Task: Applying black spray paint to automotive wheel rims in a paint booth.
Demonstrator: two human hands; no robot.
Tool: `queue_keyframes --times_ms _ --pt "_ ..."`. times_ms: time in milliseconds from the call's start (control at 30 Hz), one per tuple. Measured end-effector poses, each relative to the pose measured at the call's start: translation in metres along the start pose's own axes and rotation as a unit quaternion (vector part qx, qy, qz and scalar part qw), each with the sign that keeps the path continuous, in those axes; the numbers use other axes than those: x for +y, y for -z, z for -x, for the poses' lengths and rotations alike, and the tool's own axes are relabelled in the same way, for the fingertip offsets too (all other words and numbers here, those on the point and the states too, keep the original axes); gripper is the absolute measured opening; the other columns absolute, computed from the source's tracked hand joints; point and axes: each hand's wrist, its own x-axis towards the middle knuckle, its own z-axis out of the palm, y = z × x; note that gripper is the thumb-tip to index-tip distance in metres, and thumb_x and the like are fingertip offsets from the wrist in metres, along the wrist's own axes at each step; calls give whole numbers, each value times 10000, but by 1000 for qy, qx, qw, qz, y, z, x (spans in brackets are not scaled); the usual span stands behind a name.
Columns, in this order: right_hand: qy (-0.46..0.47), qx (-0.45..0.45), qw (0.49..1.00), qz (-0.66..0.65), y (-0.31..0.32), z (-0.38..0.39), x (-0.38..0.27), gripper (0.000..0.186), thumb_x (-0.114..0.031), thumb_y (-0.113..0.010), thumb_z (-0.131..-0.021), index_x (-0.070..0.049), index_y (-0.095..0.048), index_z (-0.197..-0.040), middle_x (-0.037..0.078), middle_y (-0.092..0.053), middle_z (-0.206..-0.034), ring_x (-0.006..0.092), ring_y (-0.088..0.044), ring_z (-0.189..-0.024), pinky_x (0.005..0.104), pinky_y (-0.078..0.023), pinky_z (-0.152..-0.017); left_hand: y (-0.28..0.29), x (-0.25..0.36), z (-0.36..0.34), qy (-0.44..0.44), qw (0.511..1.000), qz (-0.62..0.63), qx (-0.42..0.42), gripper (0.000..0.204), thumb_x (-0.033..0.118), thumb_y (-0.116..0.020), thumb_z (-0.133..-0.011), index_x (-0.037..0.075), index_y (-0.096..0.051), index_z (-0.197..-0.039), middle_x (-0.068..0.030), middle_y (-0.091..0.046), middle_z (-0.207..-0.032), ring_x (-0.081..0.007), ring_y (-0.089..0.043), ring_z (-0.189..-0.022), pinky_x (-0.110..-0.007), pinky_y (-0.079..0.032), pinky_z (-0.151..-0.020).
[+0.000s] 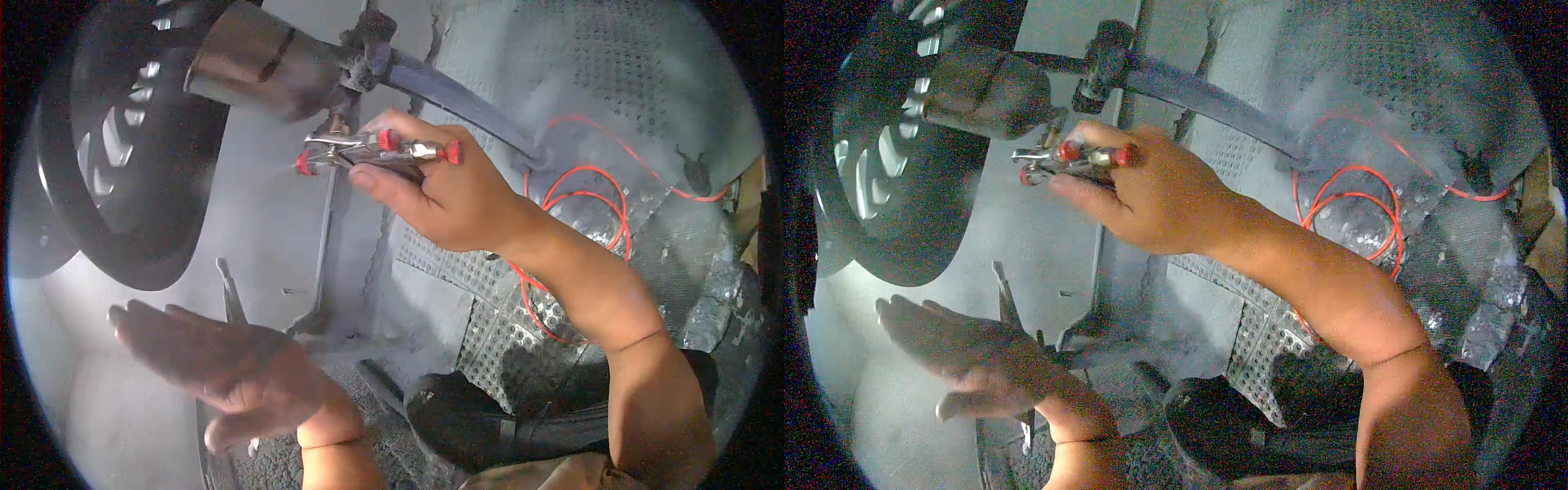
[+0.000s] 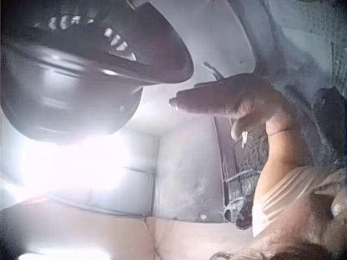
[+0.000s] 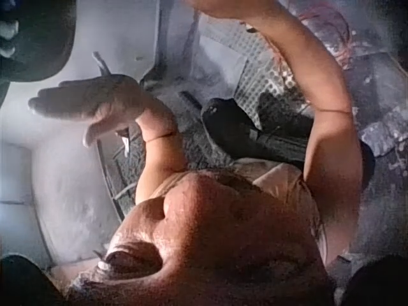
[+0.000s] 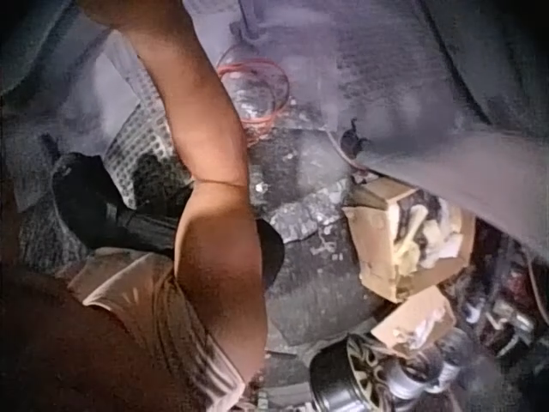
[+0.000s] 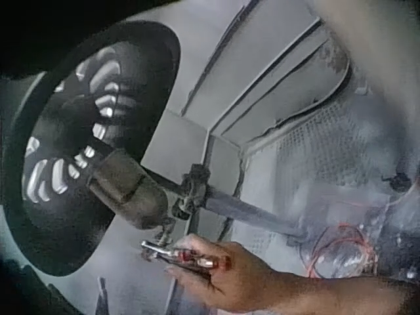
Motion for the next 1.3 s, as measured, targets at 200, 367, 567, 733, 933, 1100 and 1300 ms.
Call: queue_keyframes --times_ms 200,367,567,733,933,1100,1300 --pt "-65 45 997 9 -5 5 -23 253 -191 -719 -919 -18 -574 -1031 170 -643 -727 344 -658 -639 407 -475 -553 95 33 -12 35 807 -589 -28 941 652 -293 -1006 -80 -120 -1571 -220 -84 -1670 -293 -22 -1561 -433 29 -1259" --pt "32 39 989 135 9 22 -36 278 -64 -664 -947 3 -586 -1205 137 -699 -914 250 -673 -691 350 -508 -615 98 11 -22 -144 675 -717 -97 883 612 -361 -1013 -94 -262 -1534 -274 -279 -1590 -379 -255 -1497 -493 -175 -1226" --pt "-61 142 974 168 54 42 -76 238 -71 -605 -979 -3 -591 -1207 114 -740 -1039 182 -703 -900 316 -548 -787 -1 -3 -54 -111 563 -774 -268 698 489 -653 -856 22 -585 -1371 -216 -494 -1459 -361 -467 -1311 -459 -305 -1090" --pt "-82 185 935 293 82 19 -152 249 -125 -597 -1002 12 -590 -1210 88 -731 -987 150 -681 -874 321 -553 -776 -62 -31 -86 -59 603 -737 -300 598 358 -804 -703 161 -682 -1254 -150 -468 -1496 -358 -445 -1324 -465 -297 -1075" --pt "-5 199 953 229 61 -21 -263 280 -234 -518 -1068 5 -591 -1194 101 -711 -1052 26 -483 -525 188 -393 -454 -86 -71 -101 -68 610 -720 -324 594 380 -766 -774 86 -654 -1278 -262 -434 -1495 -394 -403 -1375 -483 -308 -1086" --pt "6 159 975 155 17 -44 -341 446 -369 -440 -1087 40 -590 -1179 164 -701 -985 64 -463 -433 197 -357 -376 -82 -80 -102 -84 562 -745 -349 658 435 -756 -788 90 -625 -1333 -267 -406 -1521 -405 -364 -1406 -489 -278 -1133" --pt "21 117 988 101 -19 -54 -379 483 -404 -434 -1082 60 -570 -1097 175 -678 -868 72 -433 -393 211 -337 -340 -63 -54 -93 -96 599 -699 -378 661 421 -746 -793 86 -592 -1342 -242 -396 -1538 -382 -367 -1425 -457 -321 -1114"
